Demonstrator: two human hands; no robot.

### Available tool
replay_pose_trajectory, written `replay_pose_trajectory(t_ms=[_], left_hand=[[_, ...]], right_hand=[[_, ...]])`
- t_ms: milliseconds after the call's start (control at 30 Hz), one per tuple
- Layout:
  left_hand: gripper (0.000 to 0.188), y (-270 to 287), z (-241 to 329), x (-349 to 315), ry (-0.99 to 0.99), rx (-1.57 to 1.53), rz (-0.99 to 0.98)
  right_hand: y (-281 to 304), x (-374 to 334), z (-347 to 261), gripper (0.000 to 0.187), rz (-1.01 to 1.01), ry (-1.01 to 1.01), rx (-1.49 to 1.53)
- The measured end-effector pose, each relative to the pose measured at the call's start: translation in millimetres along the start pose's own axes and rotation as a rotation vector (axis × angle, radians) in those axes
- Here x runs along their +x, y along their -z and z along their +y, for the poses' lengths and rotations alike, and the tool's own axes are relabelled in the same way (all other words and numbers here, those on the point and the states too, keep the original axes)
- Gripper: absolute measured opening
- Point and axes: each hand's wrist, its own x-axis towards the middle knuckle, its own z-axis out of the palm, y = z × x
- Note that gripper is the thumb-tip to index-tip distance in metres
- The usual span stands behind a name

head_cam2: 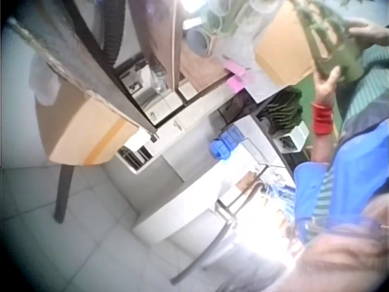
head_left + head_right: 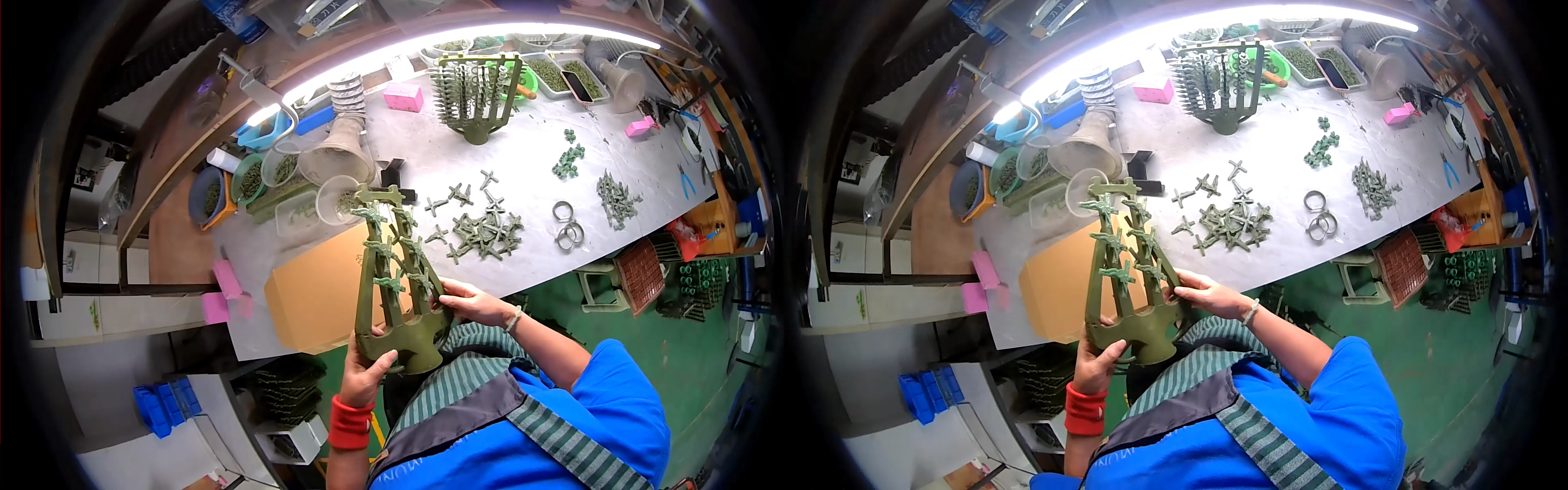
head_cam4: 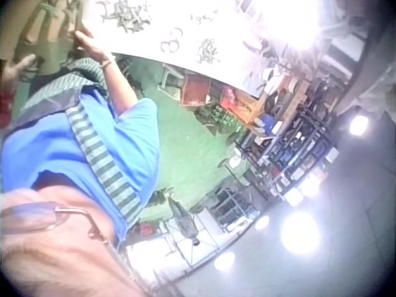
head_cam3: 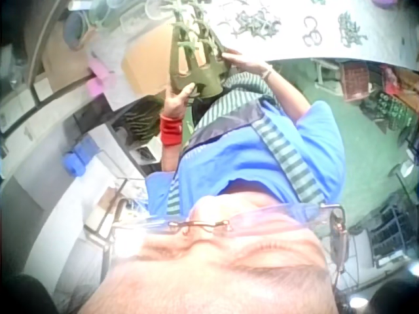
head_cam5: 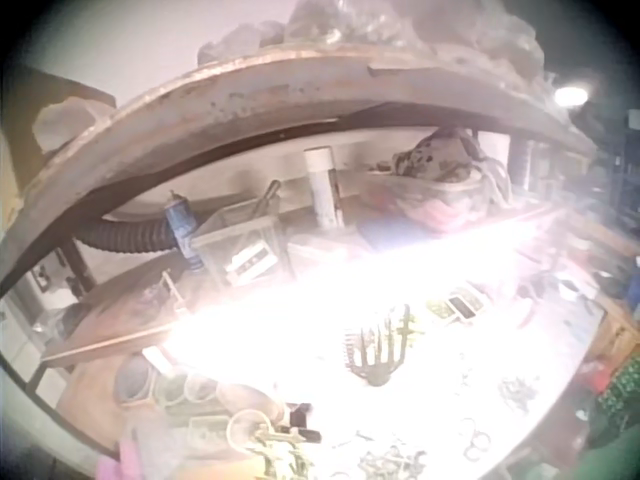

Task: The person holds a green plastic frame and attaches small green plastic components to its branches by hand. The person then uses blue pliers to clip or secure specific sections of the assembly while standing at a workbench in a production area.

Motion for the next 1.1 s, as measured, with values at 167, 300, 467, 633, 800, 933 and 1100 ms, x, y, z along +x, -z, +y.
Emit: replay_pose_trajectory(t_ms=[167, 300, 467, 633, 800, 933, 1100], left_hand=[[0.044, -9.9, -4.2, -2.8, -0.005, 0.010, 0.011], [0.045, -15.2, -8.9, -3.7, -0.043, 0.027, -0.003], [0.046, -20.7, -9.6, -6.9, -0.034, 0.047, 0.019], [0.045, -23.0, -9.5, -7.3, -0.062, 0.070, 0.010], [0.046, -23.7, -15.0, -8.3, -0.070, 0.062, 0.036], [0.047, -27.5, -17.9, -8.0, -0.081, 0.024, 0.024], [0.048, -37.3, -14.5, -10.3, -0.040, 0.028, 0.070]], right_hand=[[-4.1, 0.3, -2.7, 0.052, 0.038, -0.038, 0.027], [-4.5, 4.0, -1.4, 0.055, 0.060, -0.047, -0.015], [-7.1, 6.3, -3.6, 0.057, 0.064, -0.031, -0.084], [-9.7, 7.0, -8.8, 0.057, 0.045, -0.032, -0.095], [-6.7, 9.7, -4.5, 0.057, 0.032, -0.021, -0.102], [-3.2, 15.0, 4.3, 0.057, -0.001, 0.026, -0.120], [-1.3, 15.9, 14.2, 0.056, -0.022, 0.007, -0.002]])
